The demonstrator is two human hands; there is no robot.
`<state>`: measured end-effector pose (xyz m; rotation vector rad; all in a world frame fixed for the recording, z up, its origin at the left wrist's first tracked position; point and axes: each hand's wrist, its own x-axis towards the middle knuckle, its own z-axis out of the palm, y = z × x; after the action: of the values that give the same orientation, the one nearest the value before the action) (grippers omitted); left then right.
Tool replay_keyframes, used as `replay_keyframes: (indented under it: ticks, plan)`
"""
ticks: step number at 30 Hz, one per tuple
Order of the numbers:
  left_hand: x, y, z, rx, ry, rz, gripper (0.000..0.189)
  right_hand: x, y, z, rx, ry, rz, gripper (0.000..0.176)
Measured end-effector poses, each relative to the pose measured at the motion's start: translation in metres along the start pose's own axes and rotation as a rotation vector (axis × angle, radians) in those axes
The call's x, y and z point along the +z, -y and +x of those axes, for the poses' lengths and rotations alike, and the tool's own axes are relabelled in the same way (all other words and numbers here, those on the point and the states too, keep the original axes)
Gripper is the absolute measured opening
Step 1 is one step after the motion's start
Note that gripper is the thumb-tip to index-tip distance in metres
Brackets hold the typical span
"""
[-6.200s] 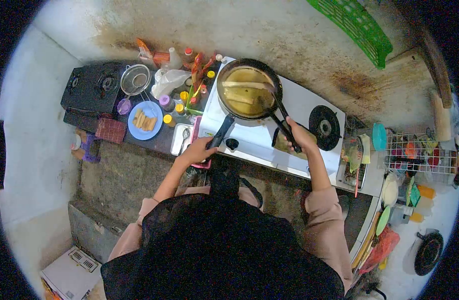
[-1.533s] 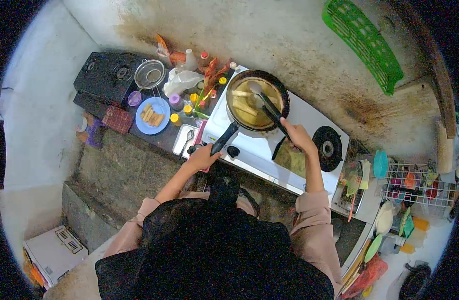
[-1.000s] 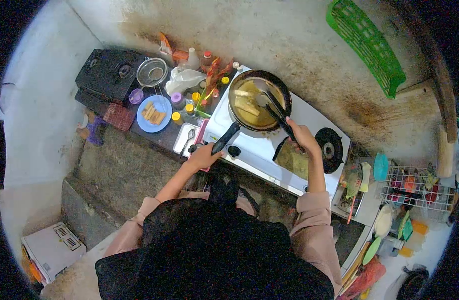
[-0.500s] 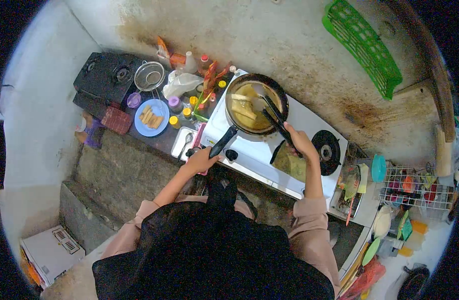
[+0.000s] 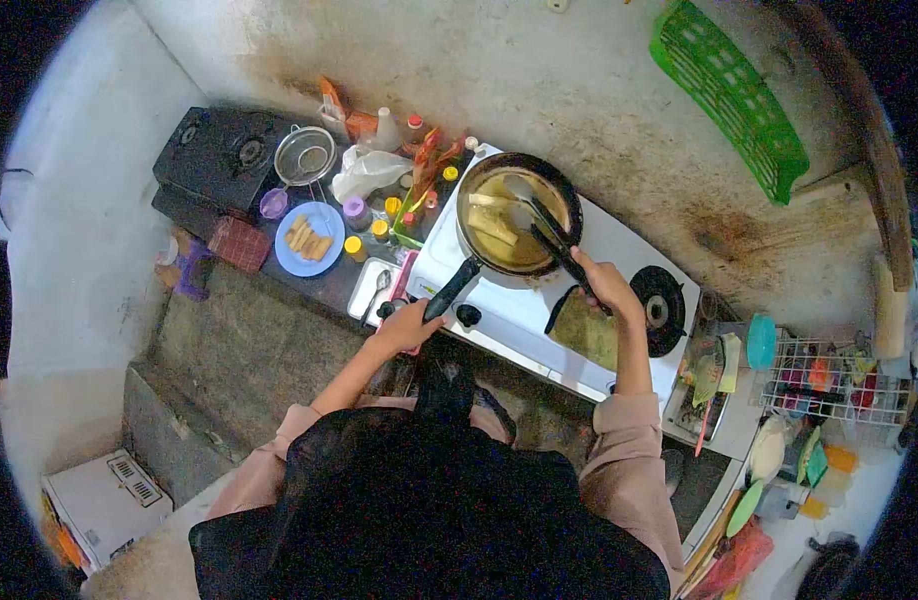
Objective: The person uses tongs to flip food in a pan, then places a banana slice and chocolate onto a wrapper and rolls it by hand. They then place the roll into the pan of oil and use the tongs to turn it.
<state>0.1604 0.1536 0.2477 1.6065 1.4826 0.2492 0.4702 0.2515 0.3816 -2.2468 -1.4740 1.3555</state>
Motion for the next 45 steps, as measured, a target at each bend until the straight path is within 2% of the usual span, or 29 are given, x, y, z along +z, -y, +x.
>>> replay_keyframes:
  ticks: [2,5,8,11,14,17,20,23,26,29,35,42,45]
  plan:
    - [-0.002,-0.002,-0.001,-0.025,0.023,-0.038,0.052,-0.01,-0.004,-0.011,0.034,0.014,-0.007,0.066]
    - [0.007,0.005,0.002,0.018,-0.062,-0.007,0.044,-0.016,-0.015,-0.019,0.058,-0.034,-0.064,0.066]
    - [0.009,0.007,0.002,0.031,-0.081,0.01,0.044,-0.01,-0.02,-0.004,0.045,0.016,-0.09,0.067]
    - [0.009,0.007,0.001,0.084,-0.105,-0.003,0.045,0.004,0.003,-0.002,0.004,0.029,-0.021,0.067]
    - [0.004,0.004,0.002,0.05,-0.06,-0.001,0.045,0.004,0.009,-0.002,0.011,0.007,0.025,0.068]
    - [0.006,0.006,0.003,0.057,-0.067,-0.009,0.046,-0.01,-0.013,-0.003,-0.027,-0.001,-0.03,0.068]
    - [0.006,0.005,0.002,0.06,-0.069,-0.019,0.047,-0.018,-0.035,0.001,0.029,-0.017,-0.158,0.069]
    - [0.006,0.005,0.002,0.055,-0.066,-0.008,0.047,-0.01,-0.038,0.017,-0.013,0.032,-0.135,0.067]
    - [0.0,0.001,0.001,0.05,-0.022,-0.002,0.052,0.004,-0.001,0.006,0.036,0.029,-0.049,0.065]
    - [-0.001,0.001,0.002,0.038,0.008,0.012,0.053,0.002,0.0,0.005,0.002,0.029,0.077,0.064]
    - [0.003,0.005,0.004,0.066,-0.034,0.008,0.047,-0.02,-0.032,-0.026,0.143,0.036,-0.012,0.062]
    - [-0.003,0.001,0.004,0.051,0.046,0.041,0.054,0.005,-0.025,-0.021,0.197,0.025,0.296,0.058]
    - [-0.007,0.0,0.005,0.059,0.045,0.061,0.054,-0.006,-0.026,-0.024,0.203,0.07,0.379,0.057]
